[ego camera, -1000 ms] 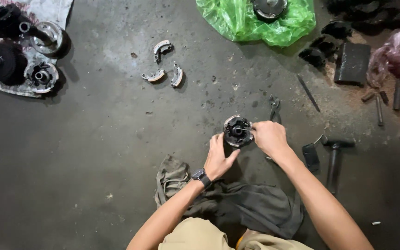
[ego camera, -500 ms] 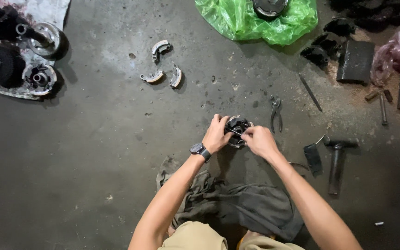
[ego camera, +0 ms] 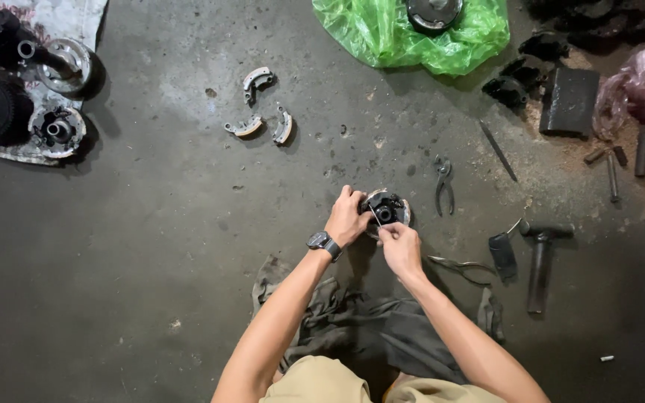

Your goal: The person sits on the workshop floor and disassembles a motorcycle clutch assembly, prying components apart with a screwdriver and pliers, separating clutch plates and springs, and setting parts aside on the floor.

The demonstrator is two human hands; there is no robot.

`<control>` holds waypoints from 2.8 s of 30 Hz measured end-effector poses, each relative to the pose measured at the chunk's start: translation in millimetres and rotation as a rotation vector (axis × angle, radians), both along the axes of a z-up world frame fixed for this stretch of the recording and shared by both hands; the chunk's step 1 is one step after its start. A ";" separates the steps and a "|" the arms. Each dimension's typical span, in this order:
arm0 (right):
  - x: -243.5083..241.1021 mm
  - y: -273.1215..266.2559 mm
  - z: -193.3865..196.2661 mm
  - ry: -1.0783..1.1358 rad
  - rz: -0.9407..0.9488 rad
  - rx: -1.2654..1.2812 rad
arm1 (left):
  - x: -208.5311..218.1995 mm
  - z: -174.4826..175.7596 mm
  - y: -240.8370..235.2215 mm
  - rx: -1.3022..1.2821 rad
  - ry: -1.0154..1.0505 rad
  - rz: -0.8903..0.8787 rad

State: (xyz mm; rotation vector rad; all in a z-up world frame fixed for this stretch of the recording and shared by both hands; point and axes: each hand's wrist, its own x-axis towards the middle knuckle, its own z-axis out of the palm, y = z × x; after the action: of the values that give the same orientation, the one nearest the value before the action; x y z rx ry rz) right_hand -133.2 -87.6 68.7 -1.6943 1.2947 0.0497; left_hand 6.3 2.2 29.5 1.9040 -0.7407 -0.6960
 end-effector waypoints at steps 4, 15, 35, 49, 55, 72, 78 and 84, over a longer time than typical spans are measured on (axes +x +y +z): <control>10.1 -6.2 11.2 0.093 0.183 -0.115 | -0.1 -1.8 -2.3 0.047 0.044 0.038; 99.7 -38.0 74.3 0.464 1.120 -0.320 | 10.6 -7.0 -13.6 0.086 0.140 0.100; 11.7 -101.5 101.3 0.186 0.604 -0.534 | -17.4 7.1 -17.2 0.169 0.045 0.182; -117.5 -125.9 19.3 0.154 0.241 -0.631 | -25.1 26.4 -15.9 0.072 0.014 0.192; -124.3 -86.8 44.6 0.146 0.461 -0.710 | -1.5 8.7 -16.6 0.079 -0.077 0.133; 18.0 -137.7 8.0 0.287 0.380 -0.551 | 27.7 5.7 -14.6 0.058 -0.310 -0.133; 6.5 -113.2 10.9 0.436 0.467 -0.521 | 13.5 -3.1 6.6 0.040 -0.183 0.021; -51.8 -91.2 35.1 0.242 0.520 -0.426 | -14.4 44.6 14.4 0.065 -0.348 0.041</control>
State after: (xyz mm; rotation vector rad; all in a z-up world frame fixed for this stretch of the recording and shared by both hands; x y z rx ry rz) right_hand -185.0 -178.8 103.8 -2.4231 1.0468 0.3116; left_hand -8.2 16.7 74.2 2.1218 -0.8994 -0.3695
